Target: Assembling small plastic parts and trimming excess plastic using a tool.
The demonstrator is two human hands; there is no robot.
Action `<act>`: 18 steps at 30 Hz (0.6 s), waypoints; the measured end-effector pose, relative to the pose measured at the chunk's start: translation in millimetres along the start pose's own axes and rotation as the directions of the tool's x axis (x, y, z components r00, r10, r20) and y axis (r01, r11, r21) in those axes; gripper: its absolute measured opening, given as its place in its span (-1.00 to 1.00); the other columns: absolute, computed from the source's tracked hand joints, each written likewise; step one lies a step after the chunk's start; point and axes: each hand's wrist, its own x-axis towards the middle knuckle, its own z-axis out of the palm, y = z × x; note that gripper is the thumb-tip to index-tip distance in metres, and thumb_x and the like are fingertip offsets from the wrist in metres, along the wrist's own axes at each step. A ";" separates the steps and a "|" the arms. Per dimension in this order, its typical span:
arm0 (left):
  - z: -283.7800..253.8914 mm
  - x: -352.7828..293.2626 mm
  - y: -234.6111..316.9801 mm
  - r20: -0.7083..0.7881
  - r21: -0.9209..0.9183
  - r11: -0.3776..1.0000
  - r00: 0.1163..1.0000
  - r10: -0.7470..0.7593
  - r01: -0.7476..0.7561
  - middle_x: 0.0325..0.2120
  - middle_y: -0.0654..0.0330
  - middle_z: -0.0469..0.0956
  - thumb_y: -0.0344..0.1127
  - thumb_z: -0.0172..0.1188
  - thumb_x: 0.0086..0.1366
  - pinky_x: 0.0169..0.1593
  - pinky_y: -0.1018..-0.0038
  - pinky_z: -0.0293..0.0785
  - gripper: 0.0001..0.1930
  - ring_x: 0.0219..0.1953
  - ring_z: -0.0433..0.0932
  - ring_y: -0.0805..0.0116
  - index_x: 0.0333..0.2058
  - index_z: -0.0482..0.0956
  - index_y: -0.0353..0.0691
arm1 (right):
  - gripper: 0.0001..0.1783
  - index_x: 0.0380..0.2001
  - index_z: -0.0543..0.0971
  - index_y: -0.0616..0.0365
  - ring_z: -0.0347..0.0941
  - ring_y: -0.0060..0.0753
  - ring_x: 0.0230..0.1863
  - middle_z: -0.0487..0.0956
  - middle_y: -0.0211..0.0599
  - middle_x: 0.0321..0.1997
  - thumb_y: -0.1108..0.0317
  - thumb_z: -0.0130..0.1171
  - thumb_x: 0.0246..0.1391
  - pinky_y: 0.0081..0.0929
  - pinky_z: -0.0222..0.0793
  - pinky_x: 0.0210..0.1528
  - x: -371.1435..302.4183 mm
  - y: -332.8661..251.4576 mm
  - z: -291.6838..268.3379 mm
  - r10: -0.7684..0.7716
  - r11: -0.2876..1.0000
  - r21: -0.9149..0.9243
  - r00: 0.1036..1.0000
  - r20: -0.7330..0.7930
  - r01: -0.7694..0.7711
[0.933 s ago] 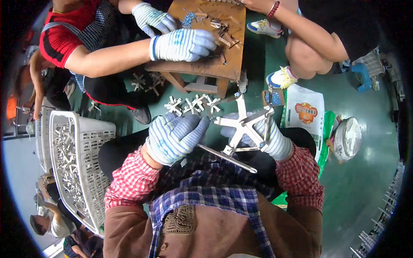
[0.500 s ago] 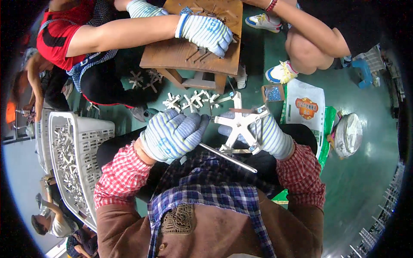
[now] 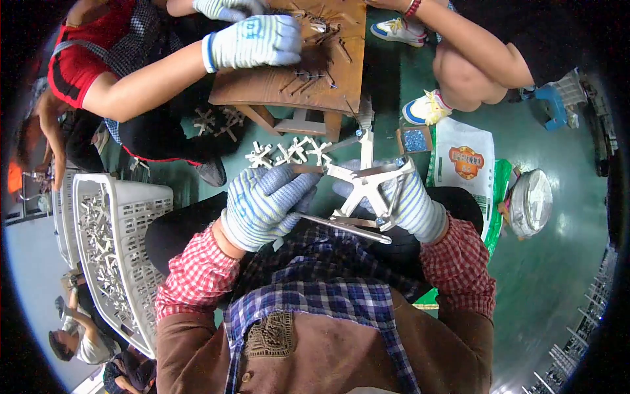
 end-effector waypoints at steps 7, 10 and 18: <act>2.7 16.5 9.7 -0.013 -0.340 0.932 0.990 -0.140 0.128 -0.23 0.10 0.57 -0.34 0.22 0.13 -0.22 0.30 0.51 -0.73 -0.27 0.59 0.07 -0.15 0.60 -0.15 | -0.47 0.16 0.30 0.37 0.39 -0.13 0.17 0.38 0.03 0.21 0.24 0.00 0.23 -0.22 0.39 0.17 -4.4 39.4 15.2 0.021 0.948 0.318 0.993 -0.114 0.017; 10.2 10.6 7.8 -0.098 -0.491 0.857 0.967 -0.233 0.157 -0.25 0.05 0.57 -0.42 0.20 0.13 -0.19 0.34 0.51 -0.74 -0.26 0.59 0.09 -0.16 0.60 -0.20 | -0.51 0.16 0.27 0.37 0.34 -0.08 0.21 0.36 0.03 0.21 0.33 -0.01 0.22 -0.14 0.37 0.19 -0.8 3.3 -1.2 -0.033 0.840 0.539 0.997 -0.065 0.063; 17.2 7.1 20.6 0.239 -0.841 0.224 0.710 -0.663 0.492 -0.34 0.26 0.61 -0.37 0.23 0.23 -0.17 0.55 0.42 -0.84 -0.32 0.51 0.52 -0.25 0.60 -0.32 | -0.64 0.07 0.44 0.21 0.50 -0.23 0.03 0.51 -0.08 0.08 0.44 -0.03 0.19 -0.34 0.47 0.05 2.0 24.6 22.3 -0.102 0.976 0.175 0.980 -0.171 0.132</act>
